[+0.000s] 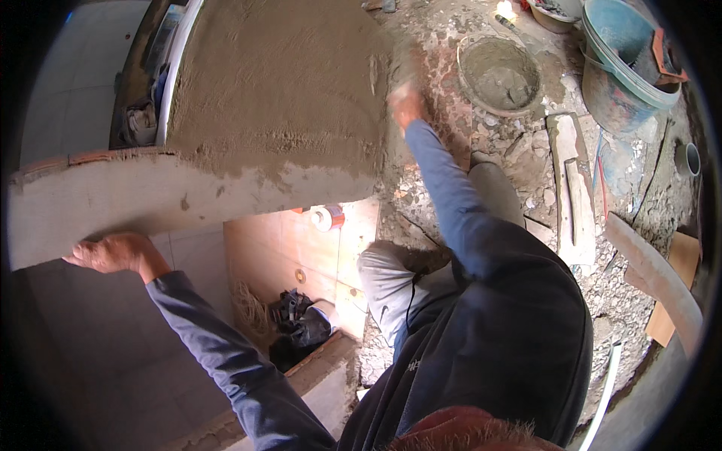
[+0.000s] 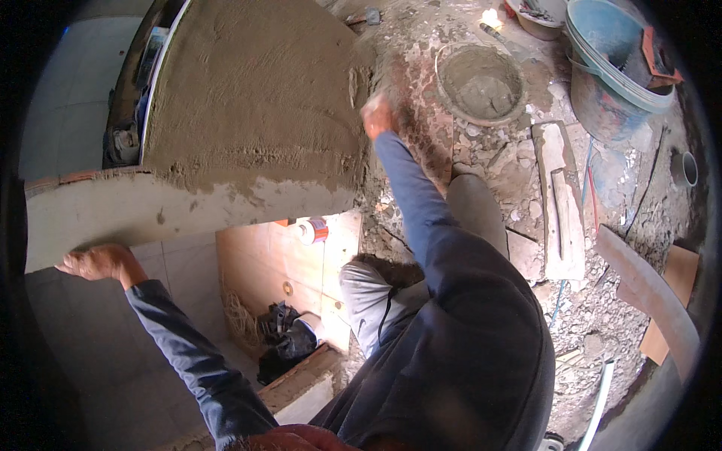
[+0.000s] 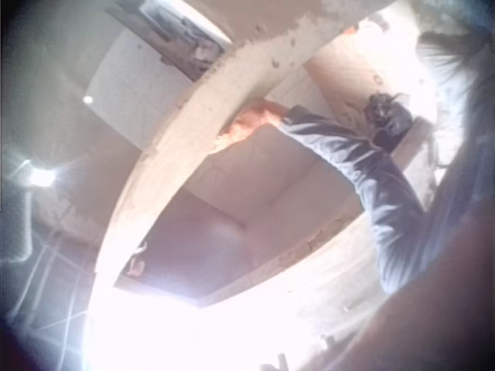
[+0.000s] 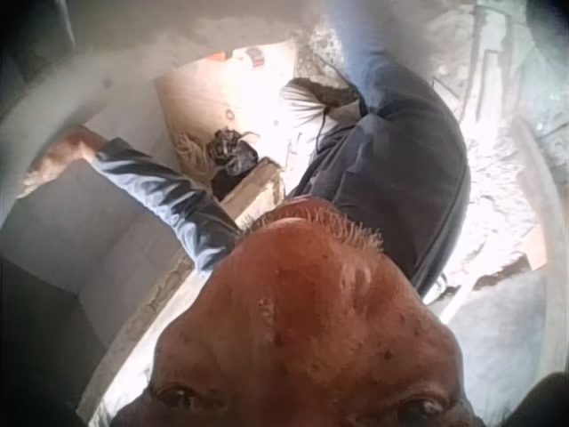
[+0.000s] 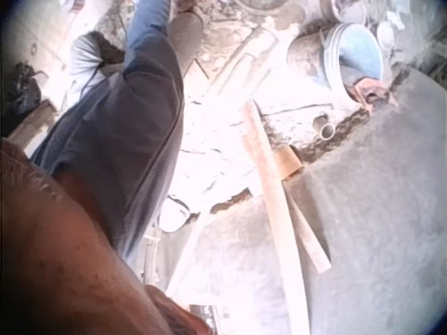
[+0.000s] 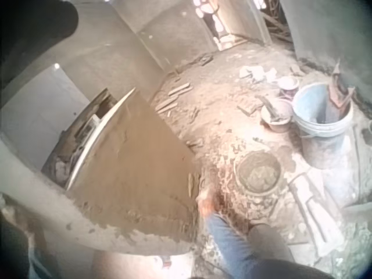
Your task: The person applies mortar to a wall surface. They scoop mortar from a bucket with a trowel, spread it onto the wall, and use a wooden board to level and smooth the material.
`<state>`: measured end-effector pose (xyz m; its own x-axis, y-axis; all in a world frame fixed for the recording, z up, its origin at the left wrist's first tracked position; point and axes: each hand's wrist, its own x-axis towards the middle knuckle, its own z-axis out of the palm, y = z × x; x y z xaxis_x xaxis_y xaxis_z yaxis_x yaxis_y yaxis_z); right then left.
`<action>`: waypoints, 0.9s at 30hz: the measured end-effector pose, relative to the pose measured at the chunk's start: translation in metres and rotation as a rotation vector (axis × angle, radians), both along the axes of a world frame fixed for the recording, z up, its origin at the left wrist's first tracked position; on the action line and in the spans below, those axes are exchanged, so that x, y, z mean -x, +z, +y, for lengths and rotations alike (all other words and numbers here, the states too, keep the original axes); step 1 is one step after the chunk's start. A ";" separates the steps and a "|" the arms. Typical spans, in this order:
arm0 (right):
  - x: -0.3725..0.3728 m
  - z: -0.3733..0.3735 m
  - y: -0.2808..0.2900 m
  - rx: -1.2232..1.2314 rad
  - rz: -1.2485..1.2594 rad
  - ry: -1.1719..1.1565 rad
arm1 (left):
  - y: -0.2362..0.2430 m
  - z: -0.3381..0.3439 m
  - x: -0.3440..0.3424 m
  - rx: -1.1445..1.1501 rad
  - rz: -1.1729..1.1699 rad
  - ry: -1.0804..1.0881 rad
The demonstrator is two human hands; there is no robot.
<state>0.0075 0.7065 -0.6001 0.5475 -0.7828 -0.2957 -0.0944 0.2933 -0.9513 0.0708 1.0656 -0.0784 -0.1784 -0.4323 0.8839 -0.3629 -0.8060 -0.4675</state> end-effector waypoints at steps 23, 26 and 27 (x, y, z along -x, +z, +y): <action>0.140 -0.239 -0.037 1.095 1.215 1.067 | 0.003 0.032 -0.032 0.063 0.038 -0.166; 0.149 -0.262 -0.019 0.759 1.100 1.143 | 0.006 0.030 -0.022 0.060 0.021 -0.101; 0.162 -0.270 -0.019 0.568 0.994 1.091 | 0.006 0.027 -0.020 0.029 0.006 -0.089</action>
